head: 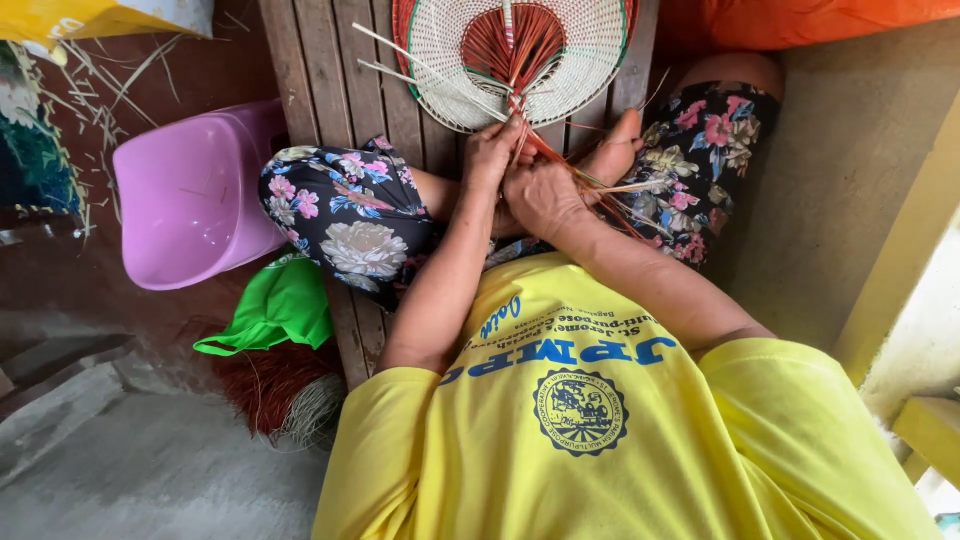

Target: A person is weaving the handle and base of a traditional fan using colored fibers.

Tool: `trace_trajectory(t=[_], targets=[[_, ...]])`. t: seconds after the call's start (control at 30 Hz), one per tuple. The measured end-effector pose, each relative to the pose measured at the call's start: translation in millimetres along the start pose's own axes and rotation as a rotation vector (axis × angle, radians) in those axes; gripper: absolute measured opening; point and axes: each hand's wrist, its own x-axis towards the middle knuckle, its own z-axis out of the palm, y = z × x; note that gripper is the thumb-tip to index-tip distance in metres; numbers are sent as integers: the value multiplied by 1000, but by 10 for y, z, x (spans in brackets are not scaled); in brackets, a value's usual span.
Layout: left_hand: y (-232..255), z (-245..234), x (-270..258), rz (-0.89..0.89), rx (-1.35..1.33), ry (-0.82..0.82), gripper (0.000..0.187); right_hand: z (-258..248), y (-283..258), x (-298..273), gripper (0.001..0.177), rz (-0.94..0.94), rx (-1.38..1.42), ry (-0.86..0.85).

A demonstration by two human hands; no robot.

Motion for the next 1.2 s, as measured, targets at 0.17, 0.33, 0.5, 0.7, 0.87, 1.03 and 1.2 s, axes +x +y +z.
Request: trace_trajectory(t=[0.17,0.33,0.5,0.7,0.87,1.03,1.2], targets=[[-195,50,94,32,-32,-93,19,226,-59,-44,17,-55,52,-196],[-299,16,155,138,94,-85,23,-331,328,22,47,9,266,-273],[-75,-58,-45,227,203,-87,25,-1360,940,286,35,272,656,-388],[-28,-67,-110,179,209,-159,45,-1945,782,872,37,305,1000,-541],[-16,-68,-159,150,-121,-113,21,-1879,658,1177,18,115,606,-824],[-29,-37,-116,57,-54,-54,17,-1898,832,1117,16,180,753,-755],[-492,-26,166,24,-212,-94,7,-1780,901,627,16,126,901,-543]])
